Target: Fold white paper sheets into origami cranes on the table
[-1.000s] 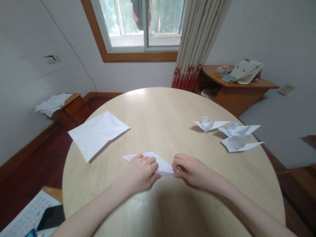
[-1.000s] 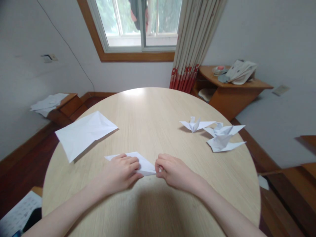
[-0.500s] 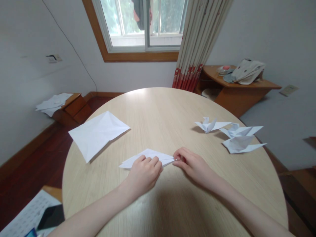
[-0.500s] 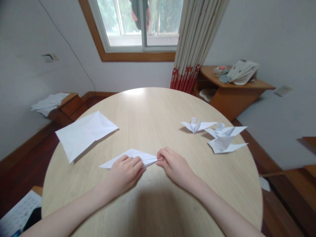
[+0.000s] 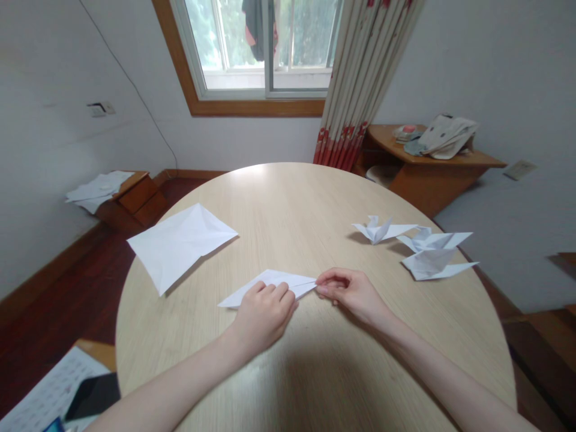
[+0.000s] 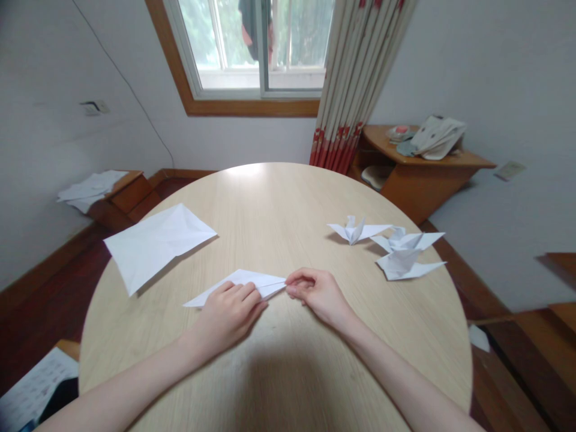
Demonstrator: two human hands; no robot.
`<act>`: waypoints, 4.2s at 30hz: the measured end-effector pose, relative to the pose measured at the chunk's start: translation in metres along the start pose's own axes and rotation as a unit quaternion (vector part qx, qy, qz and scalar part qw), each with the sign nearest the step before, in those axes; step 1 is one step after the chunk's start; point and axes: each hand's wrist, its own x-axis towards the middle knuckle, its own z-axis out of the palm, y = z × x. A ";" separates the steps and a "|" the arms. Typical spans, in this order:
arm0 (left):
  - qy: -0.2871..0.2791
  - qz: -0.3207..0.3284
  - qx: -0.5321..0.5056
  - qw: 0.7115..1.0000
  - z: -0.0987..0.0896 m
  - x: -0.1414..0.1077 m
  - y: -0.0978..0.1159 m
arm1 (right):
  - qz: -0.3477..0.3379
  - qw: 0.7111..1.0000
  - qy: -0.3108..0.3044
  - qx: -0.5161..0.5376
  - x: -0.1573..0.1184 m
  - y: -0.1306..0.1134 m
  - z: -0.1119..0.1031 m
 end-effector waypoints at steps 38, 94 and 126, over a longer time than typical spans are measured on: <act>0.085 -0.036 -0.112 0.989 -0.009 0.000 0.002 | -0.312 0.924 0.064 -0.211 -0.026 -0.009 0.012; 0.110 -0.025 -0.080 0.990 -0.006 0.001 0.001 | -0.394 0.813 0.080 -0.421 -0.025 -0.007 0.008; 0.045 -0.104 -0.122 0.986 -0.006 0.001 0.002 | -0.203 0.964 0.079 -0.151 -0.022 -0.008 0.010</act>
